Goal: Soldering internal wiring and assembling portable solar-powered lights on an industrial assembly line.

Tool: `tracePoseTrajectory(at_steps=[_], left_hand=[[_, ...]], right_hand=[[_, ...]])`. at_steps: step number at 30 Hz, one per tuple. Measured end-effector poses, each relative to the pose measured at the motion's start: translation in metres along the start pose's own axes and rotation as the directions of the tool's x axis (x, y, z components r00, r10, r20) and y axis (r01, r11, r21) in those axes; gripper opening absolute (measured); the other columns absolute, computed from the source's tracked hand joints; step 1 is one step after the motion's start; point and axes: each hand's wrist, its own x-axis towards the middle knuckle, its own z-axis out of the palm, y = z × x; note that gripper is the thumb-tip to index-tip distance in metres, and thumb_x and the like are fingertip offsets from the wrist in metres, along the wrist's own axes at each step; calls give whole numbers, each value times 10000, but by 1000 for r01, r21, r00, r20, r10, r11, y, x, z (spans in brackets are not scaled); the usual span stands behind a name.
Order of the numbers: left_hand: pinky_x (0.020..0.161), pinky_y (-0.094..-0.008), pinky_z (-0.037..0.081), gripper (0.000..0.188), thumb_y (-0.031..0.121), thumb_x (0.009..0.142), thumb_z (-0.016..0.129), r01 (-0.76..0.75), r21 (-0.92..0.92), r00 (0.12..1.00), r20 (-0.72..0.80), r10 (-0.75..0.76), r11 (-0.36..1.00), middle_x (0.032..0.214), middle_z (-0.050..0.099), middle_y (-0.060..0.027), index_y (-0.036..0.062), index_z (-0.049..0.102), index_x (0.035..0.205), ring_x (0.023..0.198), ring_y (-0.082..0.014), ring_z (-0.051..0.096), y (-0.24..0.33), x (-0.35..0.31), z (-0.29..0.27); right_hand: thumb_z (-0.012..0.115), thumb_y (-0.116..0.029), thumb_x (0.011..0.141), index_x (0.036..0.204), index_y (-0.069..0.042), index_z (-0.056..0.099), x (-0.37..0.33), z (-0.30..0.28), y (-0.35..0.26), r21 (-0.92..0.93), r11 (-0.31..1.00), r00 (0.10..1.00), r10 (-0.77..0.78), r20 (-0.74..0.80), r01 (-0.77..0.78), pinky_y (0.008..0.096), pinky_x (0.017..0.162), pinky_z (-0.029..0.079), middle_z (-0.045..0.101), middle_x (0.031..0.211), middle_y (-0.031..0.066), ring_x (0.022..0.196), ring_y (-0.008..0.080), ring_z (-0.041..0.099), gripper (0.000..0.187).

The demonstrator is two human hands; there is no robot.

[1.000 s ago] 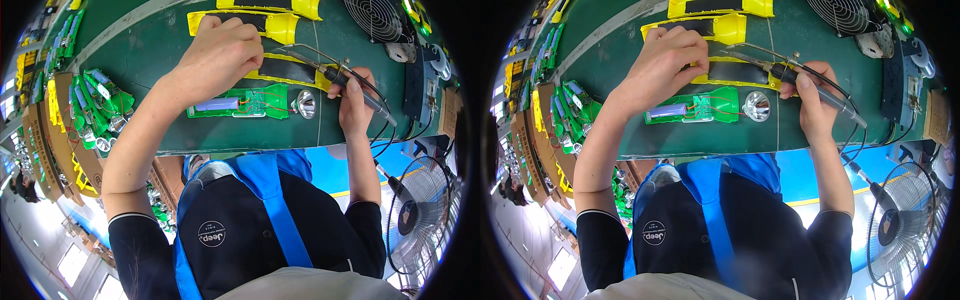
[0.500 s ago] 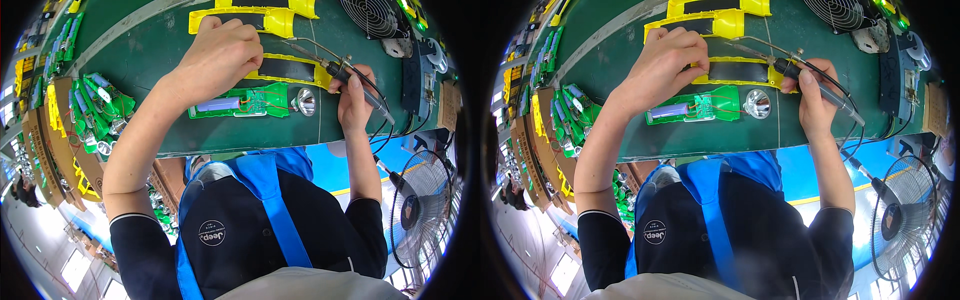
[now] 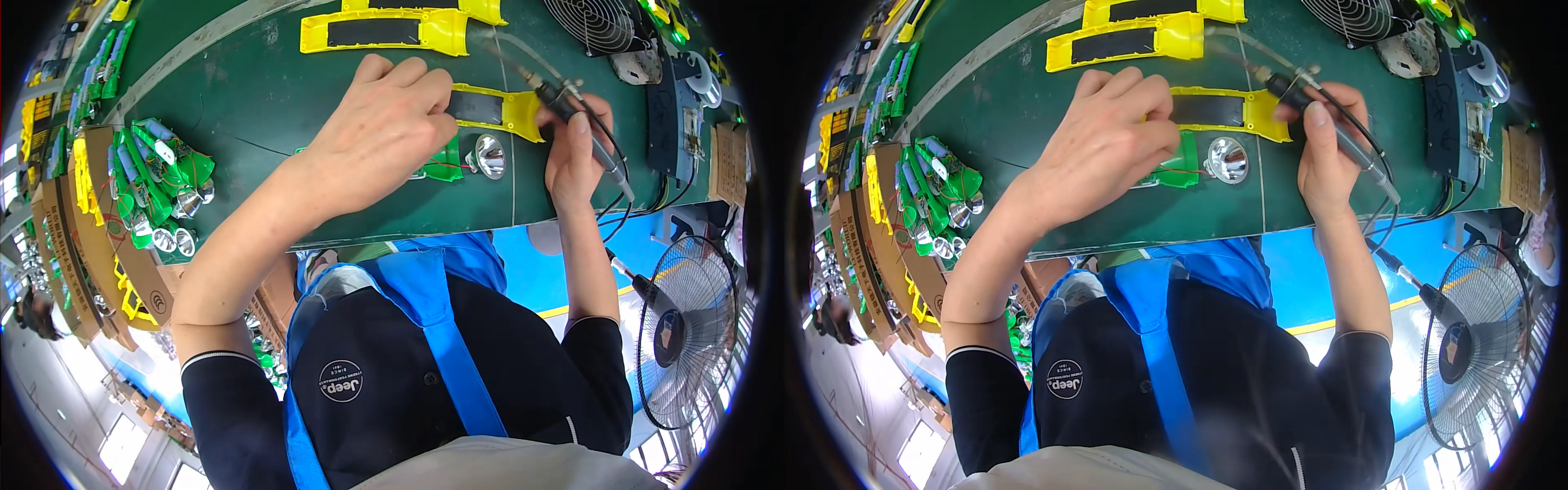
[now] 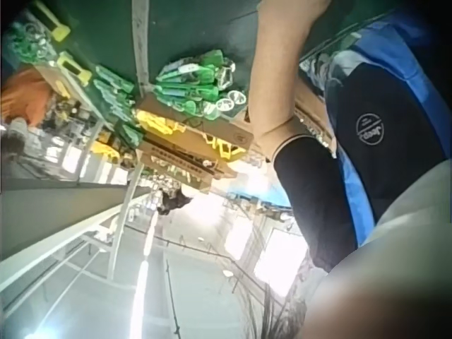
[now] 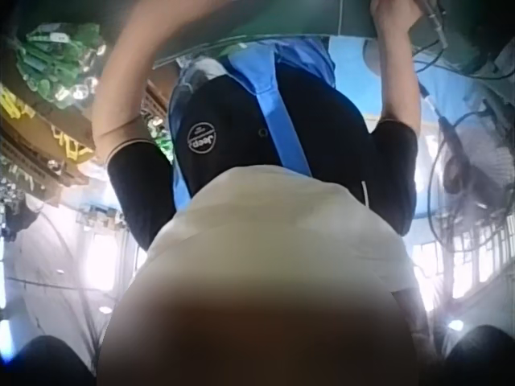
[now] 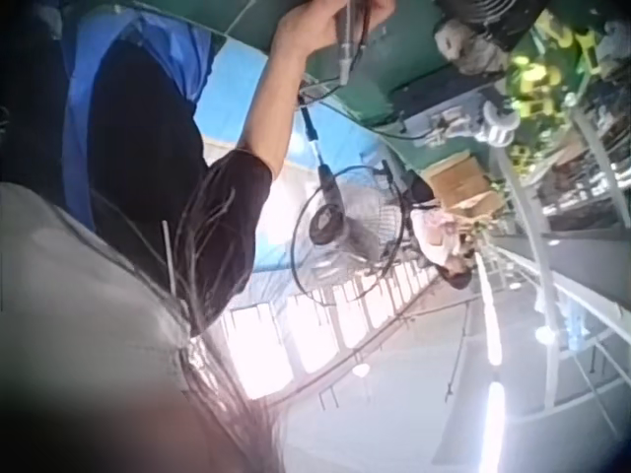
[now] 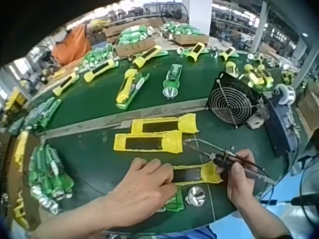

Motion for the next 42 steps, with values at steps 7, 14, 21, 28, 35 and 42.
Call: tracePoseTrajectory(at_steps=[7, 14, 21, 28, 35, 42], left_hand=[[798, -350, 369, 139, 68, 663, 680, 63, -121, 975, -203, -87, 991, 793, 548, -26, 88, 592, 769, 858, -213, 537, 23, -3, 21], [729, -358, 400, 74, 81, 704, 612, 260, -74, 887, -375, -268, 963, 736, 551, -57, 86, 594, 776, 762, -242, 549, 24, 7, 38], [713, -376, 405, 62, 67, 757, 564, 321, -28, 946, -32, -322, 947, 748, 566, -92, 61, 611, 797, 761, -275, 558, 16, 19, 17], [721, -382, 401, 75, 88, 811, 532, 330, 1, 936, 128, -327, 944, 746, 559, -105, 49, 593, 790, 755, -293, 541, 12, 26, 13], [718, -382, 400, 71, 93, 807, 539, 339, -8, 934, 128, -335, 941, 739, 557, -103, 49, 590, 785, 754, -293, 541, 11, 26, 12], [731, -380, 393, 60, 94, 809, 547, 357, -5, 931, 89, -355, 934, 737, 552, -95, 55, 583, 780, 755, -282, 543, 13, 25, 18]], right_hand=[[434, -202, 956, 1149, -25, 451, 11, 36, 0, 74, 991, 988, 116, -106, -109, 331, 893, 401, 572, 1054, 159, 945, 220, 565, 263], [417, -222, 960, 1134, -27, 440, -7, 35, -2, 360, 923, 989, 146, -7, -133, 396, 890, 395, 568, 1032, 146, 909, 220, 547, 262], [538, -199, 848, 920, -1, 489, 23, -36, -32, 78, 902, 897, 406, 174, -424, 273, 666, 416, 532, 679, 63, 632, 127, 492, 217], [589, -162, 808, 802, 4, 522, 26, -25, -36, -263, 877, 870, 456, 188, -403, 216, 561, 384, 528, 650, 42, 553, 92, 507, 179], [590, -127, 803, 801, 8, 520, 24, -23, -38, -274, 877, 878, 449, 167, -396, 209, 560, 388, 540, 656, 45, 561, 95, 514, 151], [587, -123, 808, 815, 12, 516, 21, -22, -38, -286, 880, 885, 435, 165, -379, 213, 569, 403, 558, 668, 59, 575, 102, 528, 153]])
